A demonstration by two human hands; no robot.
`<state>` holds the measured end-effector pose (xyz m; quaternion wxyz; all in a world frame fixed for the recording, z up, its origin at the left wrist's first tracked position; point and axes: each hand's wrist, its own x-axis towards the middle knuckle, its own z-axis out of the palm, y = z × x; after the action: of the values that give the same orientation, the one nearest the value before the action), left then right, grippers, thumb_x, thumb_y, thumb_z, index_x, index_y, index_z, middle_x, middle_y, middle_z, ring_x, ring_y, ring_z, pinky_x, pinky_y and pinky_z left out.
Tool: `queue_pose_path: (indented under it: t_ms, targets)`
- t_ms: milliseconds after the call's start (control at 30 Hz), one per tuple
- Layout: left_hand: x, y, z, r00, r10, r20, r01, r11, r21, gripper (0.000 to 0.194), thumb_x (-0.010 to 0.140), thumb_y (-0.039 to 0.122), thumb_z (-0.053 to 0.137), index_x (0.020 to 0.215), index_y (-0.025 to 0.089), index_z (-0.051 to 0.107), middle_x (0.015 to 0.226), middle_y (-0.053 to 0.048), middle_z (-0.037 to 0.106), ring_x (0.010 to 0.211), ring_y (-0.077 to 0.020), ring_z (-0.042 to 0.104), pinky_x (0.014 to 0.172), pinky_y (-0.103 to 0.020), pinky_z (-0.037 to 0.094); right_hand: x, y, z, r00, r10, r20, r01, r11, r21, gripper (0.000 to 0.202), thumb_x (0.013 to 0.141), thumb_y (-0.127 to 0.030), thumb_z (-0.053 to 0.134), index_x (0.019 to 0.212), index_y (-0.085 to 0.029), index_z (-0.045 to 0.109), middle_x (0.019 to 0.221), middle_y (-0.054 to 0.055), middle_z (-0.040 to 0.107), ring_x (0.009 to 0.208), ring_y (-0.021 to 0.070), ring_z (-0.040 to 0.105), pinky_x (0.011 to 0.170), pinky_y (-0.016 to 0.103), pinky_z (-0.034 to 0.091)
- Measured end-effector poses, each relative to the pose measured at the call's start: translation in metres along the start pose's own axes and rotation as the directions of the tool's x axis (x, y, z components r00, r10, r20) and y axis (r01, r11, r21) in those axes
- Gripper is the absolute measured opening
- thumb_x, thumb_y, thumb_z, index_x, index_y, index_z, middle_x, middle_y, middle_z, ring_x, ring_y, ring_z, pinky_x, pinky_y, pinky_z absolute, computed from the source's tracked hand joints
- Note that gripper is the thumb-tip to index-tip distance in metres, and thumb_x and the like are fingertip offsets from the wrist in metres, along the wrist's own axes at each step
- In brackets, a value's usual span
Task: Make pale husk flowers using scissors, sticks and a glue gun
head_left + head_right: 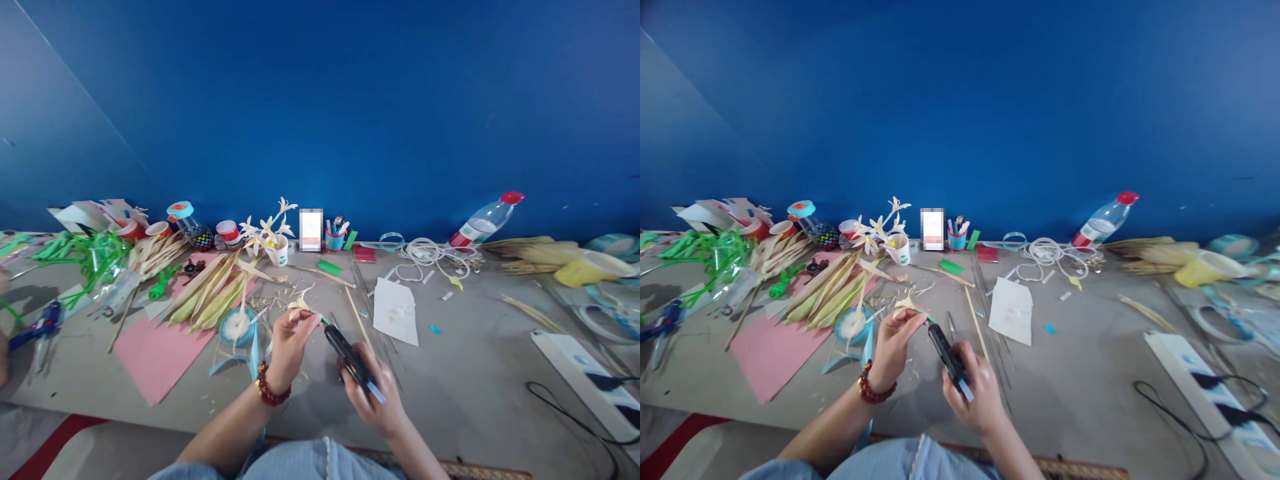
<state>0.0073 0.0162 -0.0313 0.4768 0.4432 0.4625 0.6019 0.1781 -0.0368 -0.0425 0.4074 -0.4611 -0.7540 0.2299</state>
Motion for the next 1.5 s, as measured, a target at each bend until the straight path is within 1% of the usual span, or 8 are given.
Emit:
queue_pose_path:
  t_ms: [300,467,867,1067,1300,1500]
  targets:
    - [0.0014,0.0001,0.0004,1.0,-0.02,0.014,0.021,1.0,-0.023,0.015,0.078,0.027,0.071,0.067,0.016,0.069,0.067,-0.002,0.066,0.071,-0.0161,0.058,0.072,-0.027,0.046,0.0002,-0.0005,0.0016,1.0,0.001,-0.014,-0.001,1.0,0.015,0.013,0.083,-0.018,0.048,0.095,-0.023,0.048,0.068,0.0,0.065,0.056,0.018,0.061,0.054,0.028,0.048]
    - [0.0018,0.0021,0.0015,0.999,-0.037,0.02,0.038,0.998,-0.047,0.015,0.077,0.026,0.071,0.066,0.016,0.069,0.065,-0.001,0.065,0.069,-0.0155,0.057,0.072,-0.027,0.045,-0.0004,-0.0007,0.0007,1.0,-0.022,-0.016,0.021,1.0,-0.013,0.02,0.082,-0.019,0.05,0.102,-0.022,0.049,0.07,0.001,0.065,0.055,0.0189,0.062,0.054,0.029,0.049]
    - [0.0015,0.0005,0.0005,0.999,-0.051,0.018,0.053,0.995,-0.087,0.014,0.077,0.024,0.071,0.066,0.016,0.068,0.065,-0.001,0.064,0.069,-0.0149,0.058,0.072,-0.027,0.045,0.0035,-0.005,-0.0015,1.0,0.011,-0.017,-0.011,1.0,0.012,0.012,0.082,-0.02,0.048,0.094,-0.023,0.05,0.067,0.0,0.062,0.054,0.018,0.06,0.053,0.028,0.048]
    - [0.0016,-0.0003,0.0006,0.999,-0.039,0.017,0.04,0.997,-0.071,0.015,0.076,0.026,0.072,0.066,0.016,0.068,0.066,-0.002,0.065,0.071,-0.016,0.059,0.074,-0.028,0.046,0.0021,-0.0056,-0.0013,1.0,0.017,-0.02,-0.016,0.999,0.03,0.011,0.083,-0.02,0.048,0.093,-0.023,0.049,0.069,0.002,0.065,0.056,0.0187,0.061,0.054,0.029,0.048]
    - [0.0014,0.0005,0.0007,1.0,-0.011,-0.003,0.011,0.999,-0.039,0.016,0.077,0.029,0.072,0.067,0.016,0.069,0.067,-0.002,0.066,0.07,-0.0164,0.059,0.073,-0.028,0.047,0.0021,-0.0034,-0.0004,1.0,0.006,-0.027,-0.006,1.0,-0.007,0.011,0.082,-0.02,0.048,0.093,-0.024,0.048,0.067,0.001,0.063,0.056,0.019,0.061,0.053,0.029,0.048]
    - [0.0007,0.0004,0.0006,1.0,-0.013,-0.003,0.013,1.0,-0.018,0.016,0.077,0.028,0.072,0.068,0.016,0.07,0.067,-0.003,0.067,0.071,-0.0168,0.06,0.072,-0.028,0.048,0.0009,-0.0025,0.0007,1.0,0.01,-0.02,-0.01,1.0,-0.006,0.008,0.083,-0.021,0.047,0.091,-0.023,0.048,0.066,0.001,0.063,0.053,0.0192,0.061,0.052,0.029,0.047]
